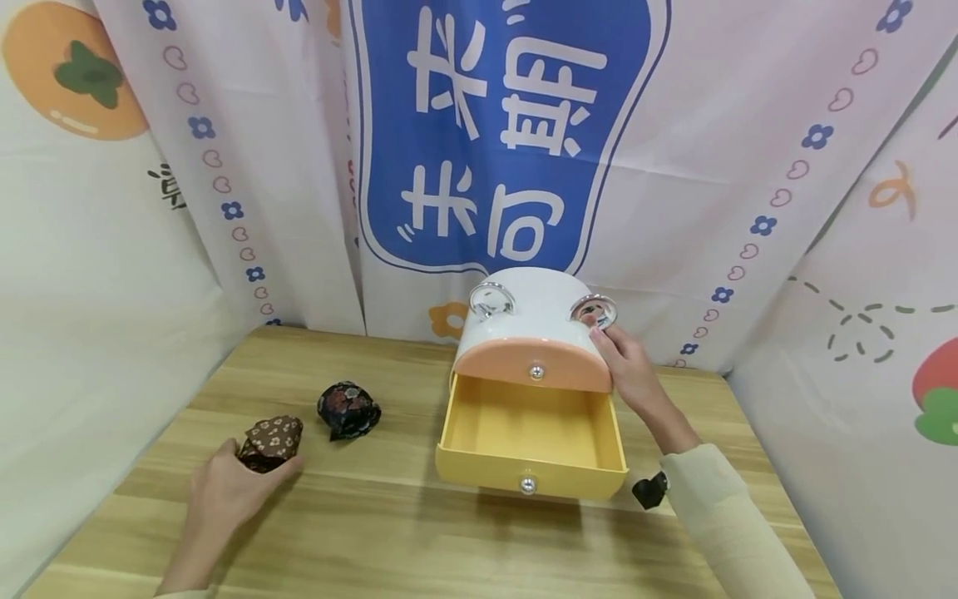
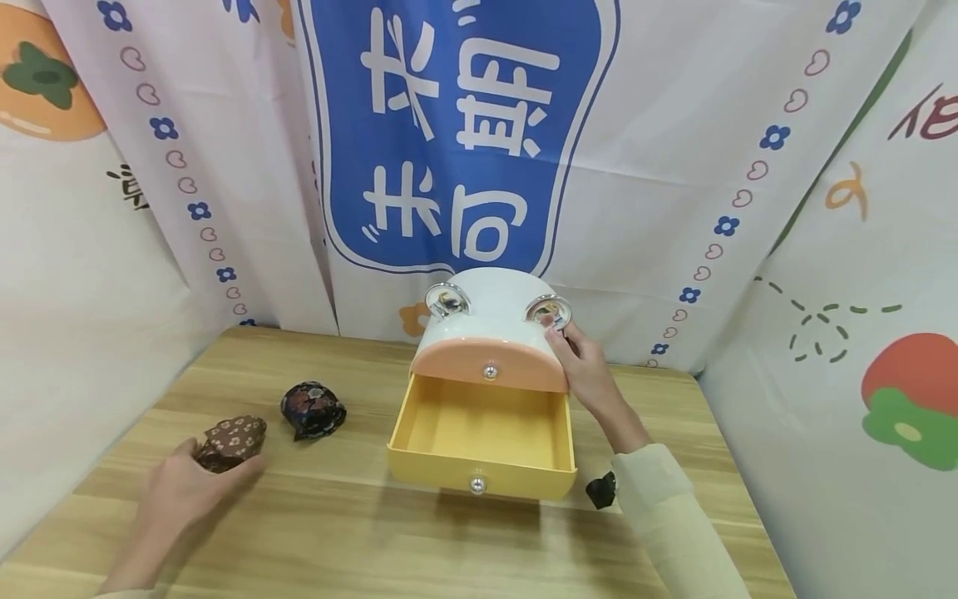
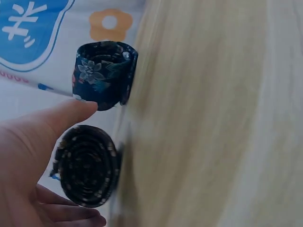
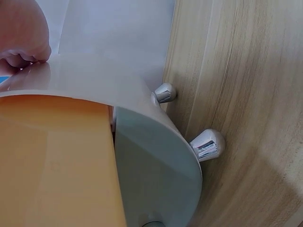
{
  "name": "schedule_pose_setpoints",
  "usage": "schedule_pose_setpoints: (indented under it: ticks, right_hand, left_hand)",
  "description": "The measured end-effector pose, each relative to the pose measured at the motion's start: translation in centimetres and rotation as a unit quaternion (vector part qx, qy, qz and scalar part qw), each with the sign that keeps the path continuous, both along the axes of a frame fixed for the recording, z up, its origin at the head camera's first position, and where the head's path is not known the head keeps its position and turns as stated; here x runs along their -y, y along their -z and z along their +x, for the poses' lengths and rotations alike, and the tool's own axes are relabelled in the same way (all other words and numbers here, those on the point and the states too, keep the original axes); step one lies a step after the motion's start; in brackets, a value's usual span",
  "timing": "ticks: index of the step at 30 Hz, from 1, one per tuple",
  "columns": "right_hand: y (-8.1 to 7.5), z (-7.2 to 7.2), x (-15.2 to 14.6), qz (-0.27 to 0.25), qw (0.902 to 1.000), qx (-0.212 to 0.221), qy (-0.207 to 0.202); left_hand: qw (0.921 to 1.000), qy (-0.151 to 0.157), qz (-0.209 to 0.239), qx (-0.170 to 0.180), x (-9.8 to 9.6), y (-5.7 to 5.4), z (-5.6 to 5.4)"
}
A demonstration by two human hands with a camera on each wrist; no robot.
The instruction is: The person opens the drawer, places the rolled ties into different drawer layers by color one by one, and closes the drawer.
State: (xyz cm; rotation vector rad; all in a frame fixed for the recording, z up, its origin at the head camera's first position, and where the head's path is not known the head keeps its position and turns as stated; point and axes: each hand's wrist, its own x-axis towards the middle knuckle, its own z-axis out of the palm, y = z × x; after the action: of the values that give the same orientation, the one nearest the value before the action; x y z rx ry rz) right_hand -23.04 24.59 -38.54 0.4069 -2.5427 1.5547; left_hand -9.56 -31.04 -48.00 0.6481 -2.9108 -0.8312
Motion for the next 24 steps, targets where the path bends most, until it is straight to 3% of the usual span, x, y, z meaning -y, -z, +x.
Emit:
schedule_pose_setpoints:
  ticks: [9,24]
  right_hand:
    - [0.2,-0.1,0.2,0.0,1.0,0.007,0.002]
    - [0.2,-0.2,0.2,0.003,1.0,-0.008,0.005]
  left_hand:
    - [0.9994,-0.02,0.013,-0.026,0.0,0.7,-0.3]
    - [0.9962,-0.016,0.049,-0.07,0.1,1.3,-0.6]
